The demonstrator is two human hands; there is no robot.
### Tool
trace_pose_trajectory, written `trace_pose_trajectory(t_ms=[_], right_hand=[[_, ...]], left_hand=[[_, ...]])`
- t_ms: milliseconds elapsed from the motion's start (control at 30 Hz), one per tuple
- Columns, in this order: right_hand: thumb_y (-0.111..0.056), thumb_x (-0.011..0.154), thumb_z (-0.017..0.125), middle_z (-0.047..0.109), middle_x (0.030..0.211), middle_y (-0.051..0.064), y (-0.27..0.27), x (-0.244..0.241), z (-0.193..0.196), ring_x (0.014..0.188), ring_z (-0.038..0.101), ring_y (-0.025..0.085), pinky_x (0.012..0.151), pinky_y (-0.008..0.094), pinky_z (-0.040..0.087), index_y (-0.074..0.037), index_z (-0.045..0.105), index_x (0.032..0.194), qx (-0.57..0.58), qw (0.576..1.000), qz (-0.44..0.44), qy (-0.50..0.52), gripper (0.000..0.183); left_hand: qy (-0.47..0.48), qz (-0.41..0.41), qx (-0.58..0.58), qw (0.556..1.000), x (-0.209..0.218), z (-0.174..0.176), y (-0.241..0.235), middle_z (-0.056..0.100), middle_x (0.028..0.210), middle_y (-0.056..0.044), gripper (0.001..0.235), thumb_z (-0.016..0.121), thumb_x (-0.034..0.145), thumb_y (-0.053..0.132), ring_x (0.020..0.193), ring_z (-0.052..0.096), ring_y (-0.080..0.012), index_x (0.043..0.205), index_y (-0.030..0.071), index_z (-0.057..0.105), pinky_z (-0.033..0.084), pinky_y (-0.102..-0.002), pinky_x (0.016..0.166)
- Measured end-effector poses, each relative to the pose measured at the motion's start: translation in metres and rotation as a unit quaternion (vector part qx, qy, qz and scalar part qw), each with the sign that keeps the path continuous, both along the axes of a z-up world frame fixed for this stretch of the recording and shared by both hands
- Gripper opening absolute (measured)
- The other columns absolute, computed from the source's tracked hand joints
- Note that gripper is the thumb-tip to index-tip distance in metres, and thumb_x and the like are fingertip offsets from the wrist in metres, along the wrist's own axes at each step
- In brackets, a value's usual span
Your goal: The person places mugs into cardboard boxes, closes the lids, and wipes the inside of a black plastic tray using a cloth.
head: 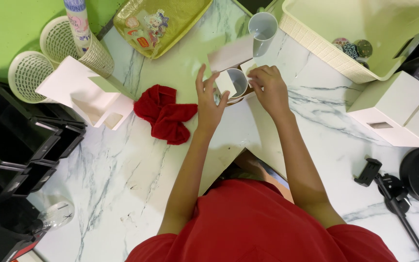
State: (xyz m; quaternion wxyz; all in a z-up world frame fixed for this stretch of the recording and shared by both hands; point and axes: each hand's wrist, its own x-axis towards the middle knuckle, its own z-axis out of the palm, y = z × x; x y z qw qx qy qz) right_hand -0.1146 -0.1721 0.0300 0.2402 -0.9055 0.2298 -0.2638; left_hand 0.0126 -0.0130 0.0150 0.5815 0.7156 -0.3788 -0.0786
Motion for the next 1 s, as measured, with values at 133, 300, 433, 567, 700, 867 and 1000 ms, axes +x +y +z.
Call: trace_pose_trajectory(t_ms=[133,300,433,567,700,867,1000], right_hand=[[0.0,0.086,0.08,0.055,0.134,0.011,0.0,0.004,0.024,0.1,0.065,0.025,0.084,0.035,0.057,-0.01,0.055,0.134,0.038,0.999,-0.001,-0.005,0.055],[0.006,0.081,0.079,0.028,0.168,0.015,0.004,0.003,0.038,0.096,0.064,0.028,0.084,0.037,0.057,-0.013,0.023,0.162,0.102,0.993,0.05,-0.024,0.1],[0.002,0.087,0.08,0.04,0.161,0.01,-0.006,-0.013,-0.016,0.116,0.061,0.03,0.098,0.039,0.054,-0.016,0.031,0.159,0.072,0.995,0.052,-0.05,0.089],[-0.006,0.085,0.083,0.048,0.158,0.006,0.006,-0.021,-0.003,0.132,0.052,0.034,0.112,0.042,0.047,-0.016,0.053,0.149,-0.013,0.997,0.071,-0.034,0.071],[-0.011,0.085,0.084,0.047,0.16,0.007,0.008,-0.026,-0.003,0.132,0.05,0.035,0.112,0.043,0.045,-0.013,0.064,0.143,-0.024,0.995,0.095,-0.032,0.061],[-0.01,0.085,0.082,0.051,0.158,0.004,0.007,-0.02,-0.001,0.127,0.052,0.033,0.107,0.04,0.05,-0.019,0.066,0.141,-0.014,0.997,0.075,-0.015,0.059],[-0.011,0.087,0.081,0.053,0.156,0.002,0.011,-0.019,0.0,0.122,0.053,0.031,0.102,0.038,0.053,-0.022,0.068,0.14,-0.017,0.999,0.051,-0.003,0.056]], left_hand=[[-0.064,-0.011,-0.019,0.998,0.004,0.002,0.001,0.026,0.166,-0.02,0.076,0.077,0.085,0.002,0.14,0.044,-0.0373,0.15,0.002,0.038,0.046,-0.045,0.109],[-0.079,-0.026,-0.034,0.996,0.005,-0.02,0.002,0.035,0.163,-0.016,0.081,0.077,0.09,0.002,0.148,0.04,-0.0368,0.156,0.004,0.03,0.044,-0.045,0.117],[-0.033,-0.029,-0.061,0.997,0.005,-0.046,0.007,0.043,0.159,-0.013,0.07,0.076,0.093,0.004,0.146,0.046,-0.0337,0.15,0.006,0.035,0.047,-0.041,0.117],[-0.104,-0.025,-0.026,0.994,0.001,-0.035,0.012,0.051,0.155,-0.01,0.056,0.074,0.091,-0.001,0.145,0.05,-0.0331,0.141,0.008,0.052,0.046,-0.044,0.12],[-0.142,-0.052,-0.016,0.988,-0.003,-0.017,0.018,0.048,0.155,-0.013,0.045,0.078,0.086,0.003,0.142,0.047,-0.0373,0.129,0.009,0.065,0.045,-0.046,0.115],[-0.126,-0.055,-0.017,0.99,-0.004,-0.018,0.018,0.047,0.156,-0.013,0.041,0.08,0.088,0.007,0.142,0.048,-0.0365,0.127,0.01,0.068,0.046,-0.044,0.114],[-0.123,-0.04,-0.006,0.992,-0.001,-0.024,0.015,0.051,0.157,-0.011,0.035,0.079,0.092,0.008,0.143,0.052,-0.0335,0.126,0.012,0.072,0.048,-0.042,0.116]])
